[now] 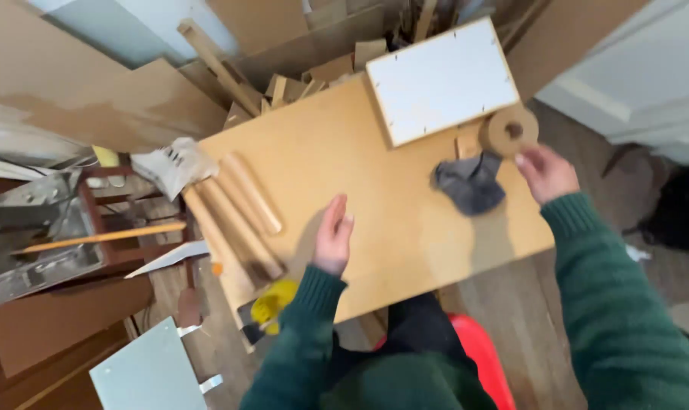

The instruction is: Applying adhesive tape and backing to a picture frame and inspecting finished art prints.

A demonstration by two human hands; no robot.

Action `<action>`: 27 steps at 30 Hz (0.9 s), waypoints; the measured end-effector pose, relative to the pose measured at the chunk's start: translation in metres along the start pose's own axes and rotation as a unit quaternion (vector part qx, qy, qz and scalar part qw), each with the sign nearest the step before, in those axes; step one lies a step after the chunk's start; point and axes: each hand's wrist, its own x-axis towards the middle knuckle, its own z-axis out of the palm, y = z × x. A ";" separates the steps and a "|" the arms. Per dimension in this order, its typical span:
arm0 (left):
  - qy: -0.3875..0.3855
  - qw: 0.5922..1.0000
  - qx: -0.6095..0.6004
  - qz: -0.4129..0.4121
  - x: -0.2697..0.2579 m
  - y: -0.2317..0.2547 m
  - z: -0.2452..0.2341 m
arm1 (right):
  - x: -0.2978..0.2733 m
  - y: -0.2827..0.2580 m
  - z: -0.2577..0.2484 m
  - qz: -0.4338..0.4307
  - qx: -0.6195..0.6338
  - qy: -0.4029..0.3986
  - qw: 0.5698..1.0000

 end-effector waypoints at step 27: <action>0.242 0.895 -0.371 0.041 0.157 -0.104 0.103 | 0.142 -0.060 0.030 -0.096 0.374 -0.132 0.913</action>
